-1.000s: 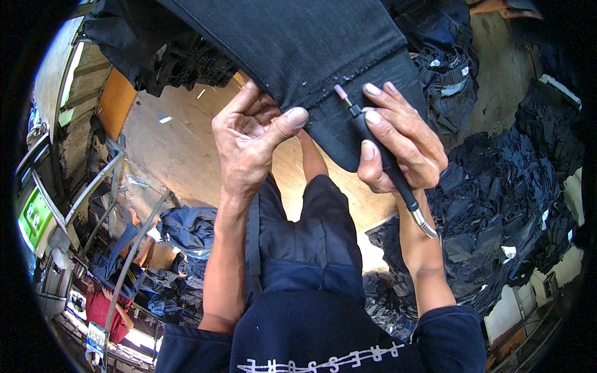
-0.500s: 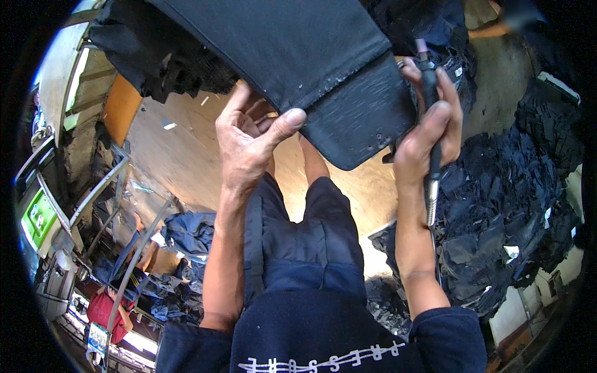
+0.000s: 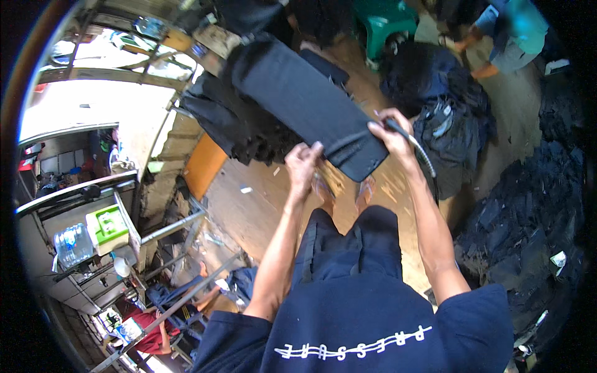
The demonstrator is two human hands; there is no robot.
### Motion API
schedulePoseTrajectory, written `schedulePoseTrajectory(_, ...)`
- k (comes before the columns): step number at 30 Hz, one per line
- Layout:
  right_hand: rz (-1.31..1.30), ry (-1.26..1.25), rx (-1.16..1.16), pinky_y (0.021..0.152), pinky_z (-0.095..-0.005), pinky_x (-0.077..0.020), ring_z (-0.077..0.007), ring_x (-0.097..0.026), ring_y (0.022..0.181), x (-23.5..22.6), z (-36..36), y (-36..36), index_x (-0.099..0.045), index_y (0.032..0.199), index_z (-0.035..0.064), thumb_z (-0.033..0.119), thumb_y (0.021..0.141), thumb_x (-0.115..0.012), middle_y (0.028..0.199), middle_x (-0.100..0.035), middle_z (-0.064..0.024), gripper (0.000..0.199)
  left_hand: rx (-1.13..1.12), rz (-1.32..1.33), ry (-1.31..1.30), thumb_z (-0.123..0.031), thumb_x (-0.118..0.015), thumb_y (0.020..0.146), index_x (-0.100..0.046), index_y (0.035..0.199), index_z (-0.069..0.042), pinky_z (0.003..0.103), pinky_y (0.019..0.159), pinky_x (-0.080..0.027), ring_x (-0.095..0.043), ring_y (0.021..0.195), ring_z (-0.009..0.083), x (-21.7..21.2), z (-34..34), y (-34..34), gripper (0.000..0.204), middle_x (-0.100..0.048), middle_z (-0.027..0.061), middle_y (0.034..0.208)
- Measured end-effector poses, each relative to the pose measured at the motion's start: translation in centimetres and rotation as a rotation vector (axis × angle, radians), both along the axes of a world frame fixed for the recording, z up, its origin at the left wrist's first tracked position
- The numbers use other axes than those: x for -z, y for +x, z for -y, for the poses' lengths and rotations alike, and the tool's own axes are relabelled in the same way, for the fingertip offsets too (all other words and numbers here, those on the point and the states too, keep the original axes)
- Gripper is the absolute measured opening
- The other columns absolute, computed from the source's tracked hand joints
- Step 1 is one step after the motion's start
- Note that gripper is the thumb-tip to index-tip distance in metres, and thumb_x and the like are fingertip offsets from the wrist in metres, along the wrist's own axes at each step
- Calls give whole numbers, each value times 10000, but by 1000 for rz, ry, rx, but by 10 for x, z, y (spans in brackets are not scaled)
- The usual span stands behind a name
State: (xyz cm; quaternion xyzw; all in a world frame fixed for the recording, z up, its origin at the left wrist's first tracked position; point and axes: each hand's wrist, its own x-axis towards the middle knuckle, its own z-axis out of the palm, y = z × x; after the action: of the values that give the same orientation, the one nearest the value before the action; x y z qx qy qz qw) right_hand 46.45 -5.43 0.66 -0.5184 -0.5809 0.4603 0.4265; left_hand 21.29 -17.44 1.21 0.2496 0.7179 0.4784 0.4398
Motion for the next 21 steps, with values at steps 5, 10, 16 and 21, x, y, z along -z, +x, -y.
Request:
schedulePoseTrajectory(5, -136, -305, 128, 774, -279, -518, -95, -591, 811, -8, 40, 35, -687, 1077, 54, 10, 842, -903, 879, -648, 16, 322, 19, 249, -69, -221, -876, 967, -681, 822, 2, 279, 634, -548, -688, 700, 93, -26, 29, 44, 330, -751, 43, 763)
schedulePoseTrajectory(10, -243, -188, 120, 831, -269, -544, -105, -673, 896, 3, 43, 11, -656, 1171, 49, -28, 880, -877, 984, -743, -27, 373, 356, -65, -78, -351, -891, 938, -806, 988, 14, 316, 661, -609, -749, 689, 151, -17, 17, -26, 378, -797, 111, 785)
schedulePoseTrajectory(16, -126, -173, 271, 821, -263, -534, -88, -647, 844, -3, 80, 33, -670, 1147, 79, 8, 885, -896, 936, -725, 1, 353, 50, -634, 126, -280, -884, 899, -640, 1433, -52, 439, 1053, -559, -699, 1210, 330, -38, -90, -226, 630, -713, 195, 1326)
schedulePoseTrajectory(21, -88, -116, 361, 820, -256, -536, -72, -641, 841, -4, 91, 21, -680, 1167, 80, 12, 892, -874, 933, -689, 25, 344, 250, -926, 145, -341, -897, 869, -541, 1560, -46, 516, 1282, -370, -398, 1530, 441, -13, -183, -293, 831, -439, 222, 1658)
